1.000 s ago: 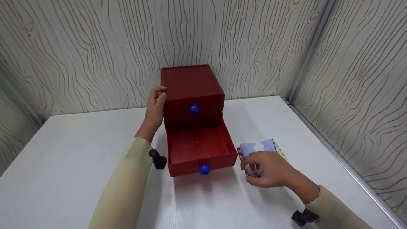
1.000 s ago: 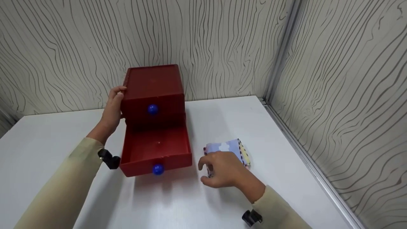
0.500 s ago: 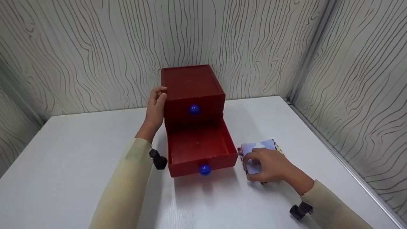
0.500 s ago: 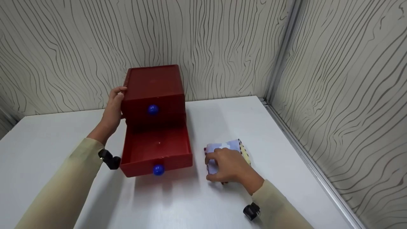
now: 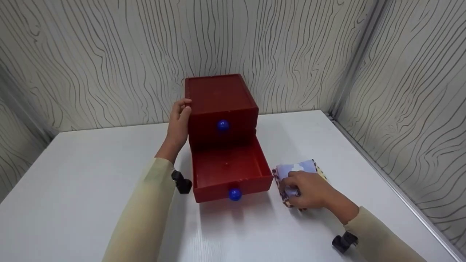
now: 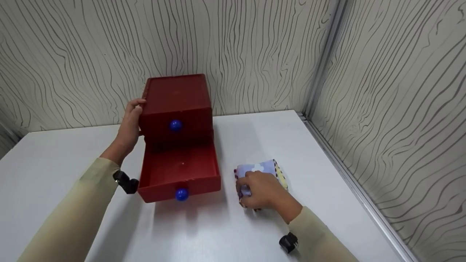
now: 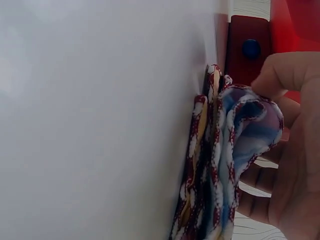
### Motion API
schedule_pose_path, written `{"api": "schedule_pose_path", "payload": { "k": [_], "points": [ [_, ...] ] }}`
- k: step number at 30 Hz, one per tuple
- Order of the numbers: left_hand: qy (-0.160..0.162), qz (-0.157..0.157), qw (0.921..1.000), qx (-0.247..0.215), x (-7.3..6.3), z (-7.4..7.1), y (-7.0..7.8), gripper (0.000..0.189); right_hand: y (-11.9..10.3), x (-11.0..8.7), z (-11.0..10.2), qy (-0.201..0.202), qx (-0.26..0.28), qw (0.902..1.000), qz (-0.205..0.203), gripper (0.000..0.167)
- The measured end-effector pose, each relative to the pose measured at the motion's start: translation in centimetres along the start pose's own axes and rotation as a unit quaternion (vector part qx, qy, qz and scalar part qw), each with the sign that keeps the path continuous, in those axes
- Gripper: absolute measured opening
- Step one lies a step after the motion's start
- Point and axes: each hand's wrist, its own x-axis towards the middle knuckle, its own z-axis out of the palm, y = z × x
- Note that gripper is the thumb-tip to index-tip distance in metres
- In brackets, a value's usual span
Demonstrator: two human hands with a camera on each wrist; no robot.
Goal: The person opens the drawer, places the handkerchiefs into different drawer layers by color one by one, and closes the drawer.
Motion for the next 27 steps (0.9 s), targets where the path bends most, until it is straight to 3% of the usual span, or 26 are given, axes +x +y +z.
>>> {"api": "schedule_pose_path", "payload": {
  "k": [8,14,27],
  "points": [
    [0.005,0.003,0.9999,-0.011,0.0,0.1,0.0,0.034,0.2,-0.1,0.0,0.007,0.007,0.9998,0.018,0.021],
    [0.005,0.0,0.9999,-0.015,0.0,0.1,0.1,0.034,0.0,-0.3,-0.3,0.015,0.011,0.999,0.041,0.03],
    [0.0,0.005,0.9998,-0.019,0.1,0.0,-0.2,0.034,0.3,-0.8,-1.4,0.028,0.02,0.9989,0.034,0.015]
  ]
}}
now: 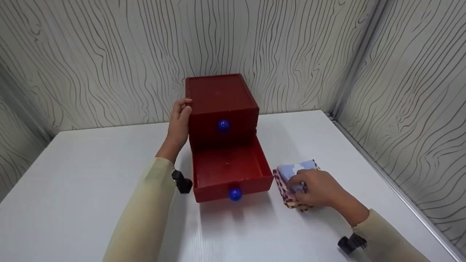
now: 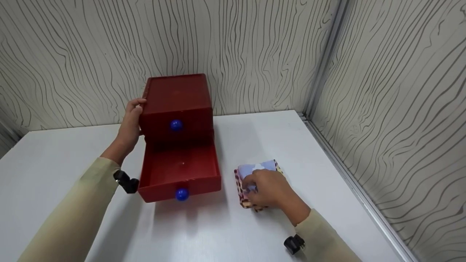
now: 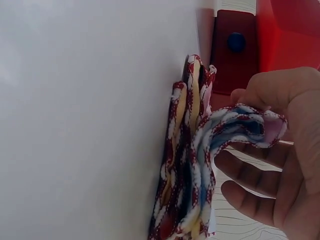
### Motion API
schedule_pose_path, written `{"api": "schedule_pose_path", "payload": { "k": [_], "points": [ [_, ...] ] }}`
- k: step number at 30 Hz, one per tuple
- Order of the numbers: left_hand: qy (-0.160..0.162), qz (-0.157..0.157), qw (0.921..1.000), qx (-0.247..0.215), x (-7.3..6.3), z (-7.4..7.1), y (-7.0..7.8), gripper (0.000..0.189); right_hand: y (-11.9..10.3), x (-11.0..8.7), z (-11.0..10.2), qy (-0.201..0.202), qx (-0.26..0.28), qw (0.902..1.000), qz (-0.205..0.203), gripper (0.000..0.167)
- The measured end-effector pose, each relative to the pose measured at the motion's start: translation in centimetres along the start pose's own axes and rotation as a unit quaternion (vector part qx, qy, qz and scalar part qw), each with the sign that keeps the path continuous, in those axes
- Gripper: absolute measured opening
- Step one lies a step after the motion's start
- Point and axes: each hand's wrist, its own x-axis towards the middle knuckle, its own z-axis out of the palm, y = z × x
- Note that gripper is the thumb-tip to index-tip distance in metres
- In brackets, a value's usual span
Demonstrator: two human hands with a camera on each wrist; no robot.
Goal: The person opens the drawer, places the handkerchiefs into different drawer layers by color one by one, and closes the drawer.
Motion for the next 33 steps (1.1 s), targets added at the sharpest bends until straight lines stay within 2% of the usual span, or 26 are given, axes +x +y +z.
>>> {"api": "schedule_pose_path", "payload": {
  "k": [4,8,11,17,22,33],
  "points": [
    [0.003,0.001,1.0,0.003,0.0,0.0,0.0,0.034,0.1,-0.3,-0.1,0.026,0.002,0.9997,-0.001,0.015],
    [0.009,0.002,1.0,-0.003,-0.1,0.1,0.1,0.033,0.3,-0.4,0.0,0.045,-0.013,0.9988,0.013,0.008],
    [0.01,0.005,0.9999,-0.006,-0.1,0.1,0.2,0.034,0.3,-0.4,-0.2,0.054,-0.019,0.9981,0.023,0.012],
    [0.012,0.003,0.9998,-0.013,-0.1,0.1,0.3,0.034,0.2,-0.3,-1.0,0.064,0.001,0.9968,0.049,0.016],
    [0.013,0.0,0.9999,0.001,-0.1,0.2,0.3,0.034,0.3,-0.3,-1.9,0.071,0.019,0.9953,0.063,0.019],
    [0.002,-0.007,0.9999,-0.011,-0.2,0.1,0.3,0.036,0.8,0.0,-4.6,0.096,0.012,0.9941,0.049,0.023]
  ]
}}
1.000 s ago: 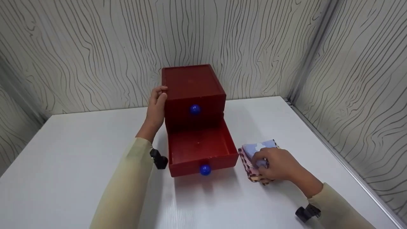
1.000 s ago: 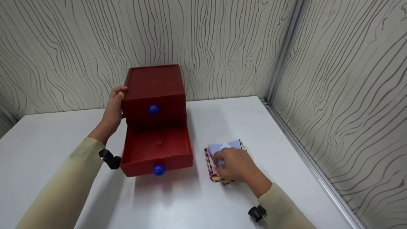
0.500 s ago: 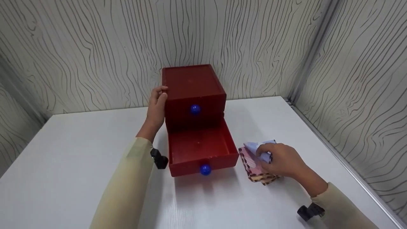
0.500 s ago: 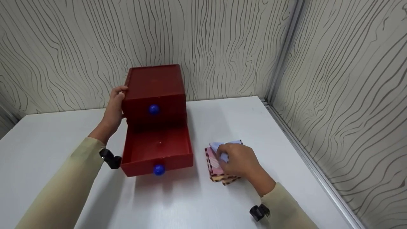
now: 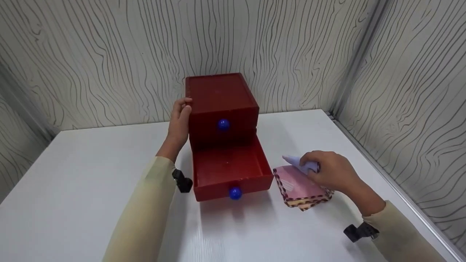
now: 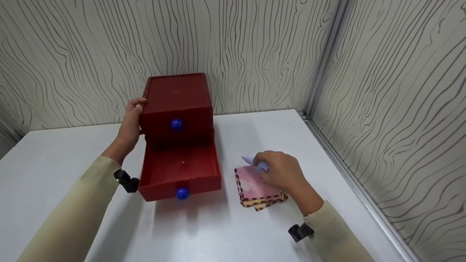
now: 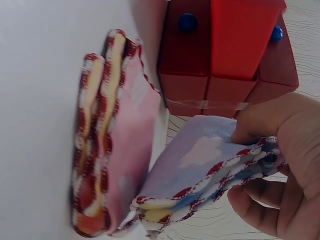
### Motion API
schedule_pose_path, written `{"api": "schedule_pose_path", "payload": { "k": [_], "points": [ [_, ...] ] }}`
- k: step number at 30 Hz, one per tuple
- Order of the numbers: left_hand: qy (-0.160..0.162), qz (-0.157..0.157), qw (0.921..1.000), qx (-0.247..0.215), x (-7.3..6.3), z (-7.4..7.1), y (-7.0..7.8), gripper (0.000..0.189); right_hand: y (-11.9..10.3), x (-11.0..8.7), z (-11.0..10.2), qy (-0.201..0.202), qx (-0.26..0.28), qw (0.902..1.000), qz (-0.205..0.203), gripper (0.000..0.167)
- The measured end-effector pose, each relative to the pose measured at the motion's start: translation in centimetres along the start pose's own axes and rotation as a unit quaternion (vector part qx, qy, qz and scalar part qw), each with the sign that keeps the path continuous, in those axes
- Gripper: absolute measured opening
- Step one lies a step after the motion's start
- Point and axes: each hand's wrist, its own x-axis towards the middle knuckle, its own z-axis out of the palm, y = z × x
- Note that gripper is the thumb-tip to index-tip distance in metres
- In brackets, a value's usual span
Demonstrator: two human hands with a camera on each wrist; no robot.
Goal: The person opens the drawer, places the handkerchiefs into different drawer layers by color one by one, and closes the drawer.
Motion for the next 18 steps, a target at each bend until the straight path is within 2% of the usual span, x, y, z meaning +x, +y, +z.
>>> {"api": "schedule_pose_path", "payload": {
  "k": [11,18],
  "points": [
    [0.007,0.011,0.9999,0.002,0.1,0.1,-0.1,0.033,0.2,1.1,-2.9,0.019,-0.019,0.9995,-0.018,0.025],
    [0.013,0.008,0.9998,-0.017,0.1,0.1,-0.1,0.031,0.0,1.5,-3.7,0.05,0.003,0.9985,-0.023,0.026]
  ]
}}
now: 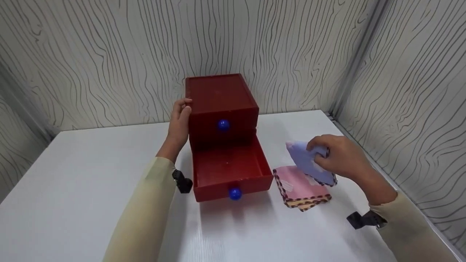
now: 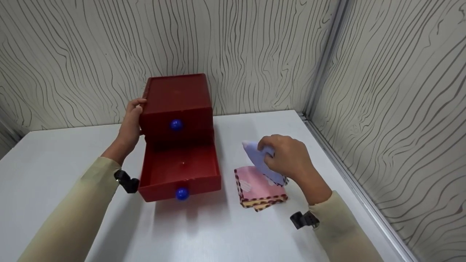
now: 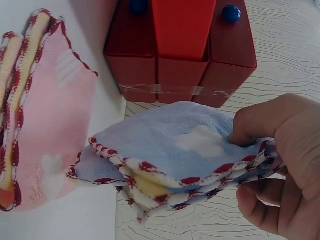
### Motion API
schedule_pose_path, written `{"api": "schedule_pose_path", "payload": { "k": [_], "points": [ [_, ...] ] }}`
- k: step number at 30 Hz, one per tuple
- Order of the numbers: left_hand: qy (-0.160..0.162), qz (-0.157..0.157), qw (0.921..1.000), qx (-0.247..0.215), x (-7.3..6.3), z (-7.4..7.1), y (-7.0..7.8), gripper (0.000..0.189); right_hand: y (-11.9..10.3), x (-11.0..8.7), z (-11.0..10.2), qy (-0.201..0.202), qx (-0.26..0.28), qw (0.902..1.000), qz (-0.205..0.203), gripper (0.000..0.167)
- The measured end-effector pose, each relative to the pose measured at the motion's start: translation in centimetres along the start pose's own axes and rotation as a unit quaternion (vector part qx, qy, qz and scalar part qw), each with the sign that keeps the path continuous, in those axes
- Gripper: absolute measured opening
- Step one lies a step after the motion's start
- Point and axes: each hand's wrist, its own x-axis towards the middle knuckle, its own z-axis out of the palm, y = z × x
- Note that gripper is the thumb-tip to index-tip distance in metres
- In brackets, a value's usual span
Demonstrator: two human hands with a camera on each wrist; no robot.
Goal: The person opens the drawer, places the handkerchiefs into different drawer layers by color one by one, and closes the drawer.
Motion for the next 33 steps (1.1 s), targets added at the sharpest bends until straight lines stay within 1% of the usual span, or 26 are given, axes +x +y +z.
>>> {"api": "schedule_pose_path", "payload": {
  "k": [6,12,19,22,26,29,33],
  "points": [
    [-0.007,-0.007,0.9999,0.006,-0.1,0.0,-0.1,0.033,-0.5,0.3,-0.6,0.013,0.004,0.9999,0.0,0.026],
    [-0.013,-0.001,0.9993,0.034,-0.1,-0.1,-0.3,0.035,-1.1,0.6,-1.2,0.048,-0.004,0.9984,-0.031,0.027],
    [-0.017,0.006,0.9996,0.02,-0.2,-0.1,-0.3,0.036,-2.2,1.4,-1.8,0.074,0.002,0.9963,-0.043,0.026],
    [-0.015,0.007,0.9998,0.014,-0.2,-0.2,-0.4,0.035,-2.6,1.8,-1.9,0.097,0.007,0.9933,-0.063,0.026],
    [-0.008,0.011,0.9999,0.008,-0.1,-0.2,-0.4,0.034,-3.2,2.4,-1.8,0.132,0.017,0.9864,-0.097,0.027],
    [-0.004,0.012,0.9999,0.005,0.0,-0.1,-0.3,0.033,-3.8,2.9,-1.7,0.151,0.027,0.9811,-0.118,0.029],
    [-0.006,0.008,0.9999,0.009,-0.1,-0.1,-0.1,0.034,-4.5,3.4,-1.8,0.167,0.03,0.9742,-0.149,0.03]
  ]
}}
